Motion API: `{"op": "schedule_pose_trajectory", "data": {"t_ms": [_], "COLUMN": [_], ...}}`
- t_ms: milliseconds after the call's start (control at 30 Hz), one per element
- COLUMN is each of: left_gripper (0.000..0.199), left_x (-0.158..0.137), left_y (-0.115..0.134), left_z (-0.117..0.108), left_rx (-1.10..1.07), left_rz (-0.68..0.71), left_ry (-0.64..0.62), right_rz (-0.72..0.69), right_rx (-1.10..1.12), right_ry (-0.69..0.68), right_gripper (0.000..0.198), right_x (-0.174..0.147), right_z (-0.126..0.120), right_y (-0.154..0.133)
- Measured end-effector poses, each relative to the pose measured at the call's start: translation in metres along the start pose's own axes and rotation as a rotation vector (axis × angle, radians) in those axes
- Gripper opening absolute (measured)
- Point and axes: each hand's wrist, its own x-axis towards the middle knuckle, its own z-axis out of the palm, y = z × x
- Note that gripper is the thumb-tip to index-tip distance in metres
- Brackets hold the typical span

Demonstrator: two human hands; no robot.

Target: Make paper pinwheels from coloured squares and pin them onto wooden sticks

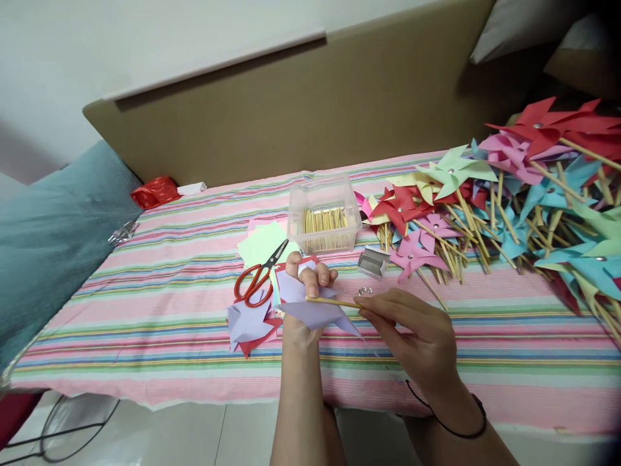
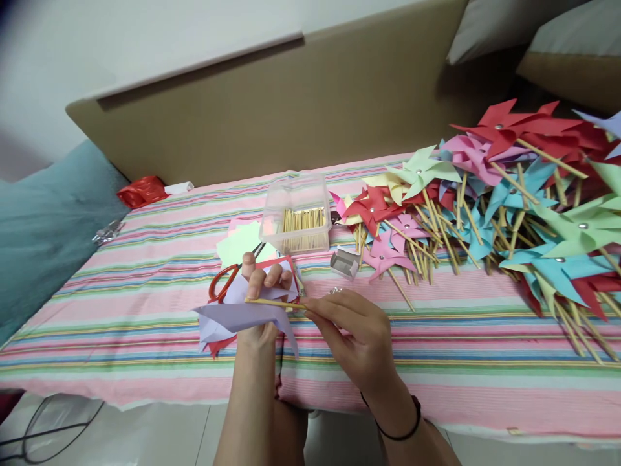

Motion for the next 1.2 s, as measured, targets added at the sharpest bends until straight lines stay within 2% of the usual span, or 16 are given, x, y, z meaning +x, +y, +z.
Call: {"op": "schedule_pose_trajectory", "data": {"t_ms": [200,333,400,600,800,967,1200], "left_gripper": [0.048,0.062,0.068,0.071,0.073,0.071,0.064], "left_x": [-0.001,-0.001,0.000,0.009,0.009,0.008,0.008], "left_y": [0.000,-0.001,-0.002,-0.005,-0.006,-0.007,-0.009], "left_z": [0.003,-0.003,-0.006,-0.007,-0.003,-0.003,-0.004], "left_rx": [0.041,0.122,0.196,0.393,0.538,0.497,0.460], "left_rz": [0.009,0.007,0.004,0.079,0.071,0.027,-0.011], "left_ry": [0.039,0.035,0.085,0.372,0.469,0.460,0.463], "right_rz": [0.018,0.093,0.199,0.585,0.790,0.844,0.763], "right_rx": [-0.031,-0.055,-0.049,-0.025,-0.090,-0.095,-0.055], "right_ry": [-0.001,-0.030,-0.088,-0.318,-0.551,-0.522,-0.587], "right_gripper": [0.022,0.017,0.014,0.018,0.015,0.014,0.015], "right_x": [0.001,0.001,0.000,-0.007,-0.011,-0.012,-0.011], "right_z": [0.000,0.000,0.001,-0.005,-0.007,-0.003,-0.004], "right_y": [-0.001,-0.001,0.002,0.024,0.035,0.035,0.033]}}
